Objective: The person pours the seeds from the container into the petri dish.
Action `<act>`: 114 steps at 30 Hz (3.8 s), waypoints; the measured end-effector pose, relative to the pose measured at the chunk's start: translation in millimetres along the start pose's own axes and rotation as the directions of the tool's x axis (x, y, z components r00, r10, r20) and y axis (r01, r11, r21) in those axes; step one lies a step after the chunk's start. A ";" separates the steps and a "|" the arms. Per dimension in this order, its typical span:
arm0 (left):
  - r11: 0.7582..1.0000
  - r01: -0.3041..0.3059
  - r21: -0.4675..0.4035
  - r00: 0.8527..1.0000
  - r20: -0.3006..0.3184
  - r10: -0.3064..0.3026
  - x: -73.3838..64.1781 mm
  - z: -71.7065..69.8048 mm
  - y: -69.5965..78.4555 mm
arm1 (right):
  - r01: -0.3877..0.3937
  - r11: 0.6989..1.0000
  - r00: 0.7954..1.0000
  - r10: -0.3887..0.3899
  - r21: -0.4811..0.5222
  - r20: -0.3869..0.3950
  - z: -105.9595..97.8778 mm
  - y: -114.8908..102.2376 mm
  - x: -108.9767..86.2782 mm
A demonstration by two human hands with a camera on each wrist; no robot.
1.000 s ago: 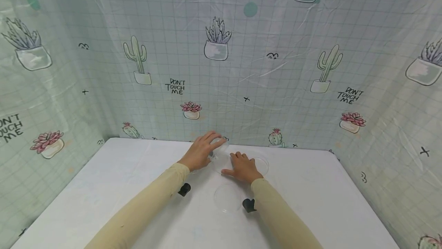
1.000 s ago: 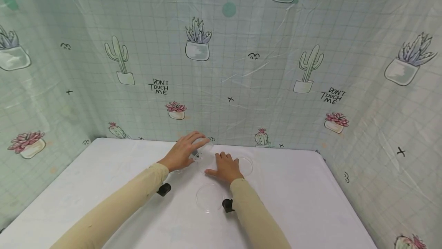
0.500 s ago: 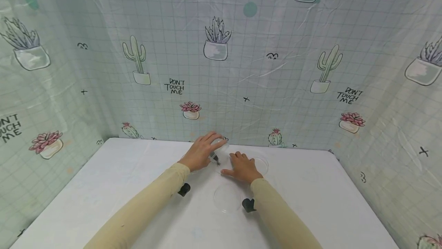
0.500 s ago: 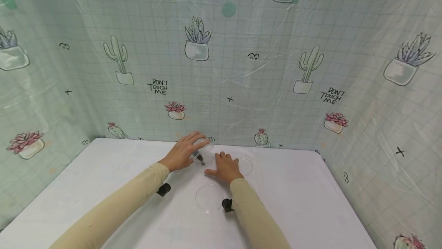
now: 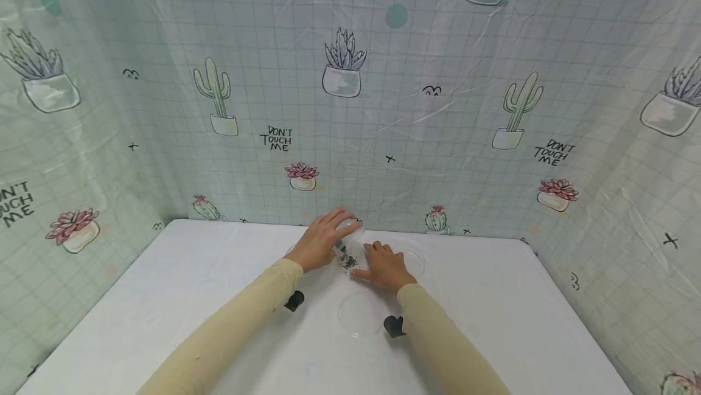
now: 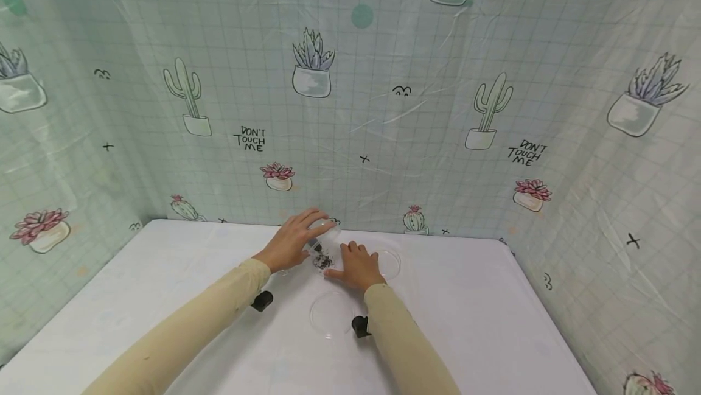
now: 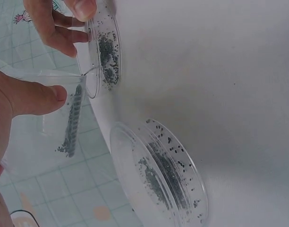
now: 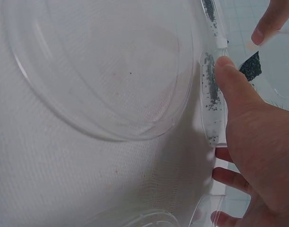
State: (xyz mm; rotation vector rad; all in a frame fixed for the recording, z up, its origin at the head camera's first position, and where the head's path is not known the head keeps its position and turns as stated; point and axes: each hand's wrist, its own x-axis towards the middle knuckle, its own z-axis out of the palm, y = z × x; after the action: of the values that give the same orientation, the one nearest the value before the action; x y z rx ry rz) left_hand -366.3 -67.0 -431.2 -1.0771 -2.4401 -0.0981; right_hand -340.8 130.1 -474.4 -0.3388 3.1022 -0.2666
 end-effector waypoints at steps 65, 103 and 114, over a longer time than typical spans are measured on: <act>0.992 0.044 -0.118 0.998 -0.034 -0.049 4.9 0.8 -4.8 | 0.022 1.000 1.000 -0.022 0.009 0.007 -8.3 0.5 0.2; 0.728 0.460 -0.508 0.884 0.188 -0.428 -37.2 -22.9 -32.1 | 0.132 0.991 0.989 -0.131 0.011 -0.071 -14.2 0.9 -12.3; 0.692 0.497 -0.524 0.859 0.185 -0.477 -51.8 -27.7 -37.0 | 0.139 0.988 0.987 -0.132 0.069 -0.097 -9.1 -3.2 -20.9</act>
State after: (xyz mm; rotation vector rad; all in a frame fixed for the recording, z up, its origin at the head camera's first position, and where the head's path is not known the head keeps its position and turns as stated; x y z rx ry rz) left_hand -351.7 -134.7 -425.1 -0.5813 -2.7417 -1.0358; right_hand -319.9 133.0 -465.0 -0.5520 3.1523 -0.4114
